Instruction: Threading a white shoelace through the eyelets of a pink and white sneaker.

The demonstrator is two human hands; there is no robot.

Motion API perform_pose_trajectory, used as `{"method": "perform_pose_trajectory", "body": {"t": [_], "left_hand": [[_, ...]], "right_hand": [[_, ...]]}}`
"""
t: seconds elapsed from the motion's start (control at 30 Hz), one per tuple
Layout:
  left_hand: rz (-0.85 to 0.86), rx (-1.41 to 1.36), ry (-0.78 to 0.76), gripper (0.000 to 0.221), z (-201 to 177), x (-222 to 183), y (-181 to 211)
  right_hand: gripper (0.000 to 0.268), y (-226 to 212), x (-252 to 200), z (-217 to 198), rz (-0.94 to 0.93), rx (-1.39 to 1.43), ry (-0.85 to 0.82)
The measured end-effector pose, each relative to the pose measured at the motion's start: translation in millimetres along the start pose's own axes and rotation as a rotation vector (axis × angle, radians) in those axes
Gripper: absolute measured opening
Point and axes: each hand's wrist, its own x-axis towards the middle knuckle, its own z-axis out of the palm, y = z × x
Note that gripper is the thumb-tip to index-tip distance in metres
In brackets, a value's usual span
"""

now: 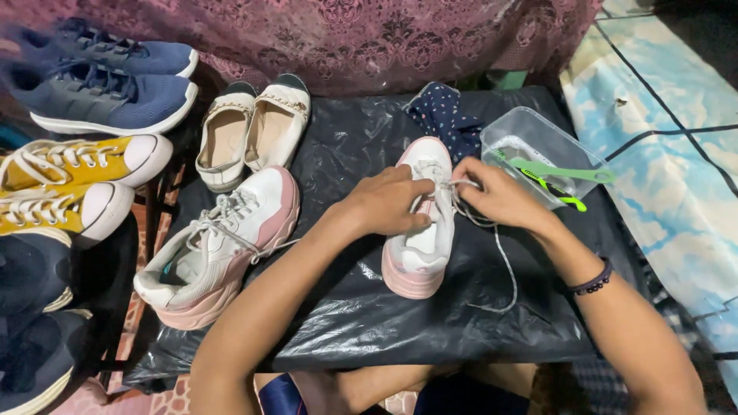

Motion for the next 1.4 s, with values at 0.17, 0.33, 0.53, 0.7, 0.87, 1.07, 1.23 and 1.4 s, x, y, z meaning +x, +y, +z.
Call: {"method": "perform_pose_trajectory", "body": {"t": [0.17,0.33,0.53,0.7,0.87,1.07,1.23,1.4], "left_hand": [[0.034,-0.011,0.144,0.034,12.7,5.8,1.5],[0.089,-0.218,0.266,0.026,21.1,23.4,-19.9],[0.034,-0.411,0.195,0.042,15.2,16.5,-23.5],[-0.029,-0.408,0.173,0.052,9.3,18.4,-27.6],[-0.029,-0.442,0.188,0.054,10.2,25.2,-36.8],[-0.002,-0.473,0.235,0.049,5.8,23.2,-34.9],[0.014,-0.464,0.248,0.043,2.5,14.0,-25.2],[0.037,-0.4,0.243,0.031,7.2,19.7,-27.6]], "right_hand": [[0.017,4.1,5.2,9.7,-0.019,0.245,0.037],[0.006,16.5,6.0,-2.2,0.006,0.305,0.081],[0.008,-1.3,1.2,0.3,-0.06,0.438,0.134],[0.007,-1.7,4.4,12.8,-0.02,0.346,0.06],[0.01,-5.8,-3.6,25.9,-0.106,0.329,0.041],[0.007,-39.0,-21.8,20.5,-0.485,0.136,0.034],[0.009,-44.0,-32.3,31.4,-0.574,0.214,0.015],[0.007,-41.5,-43.1,40.7,-0.656,-0.048,0.14]]}}
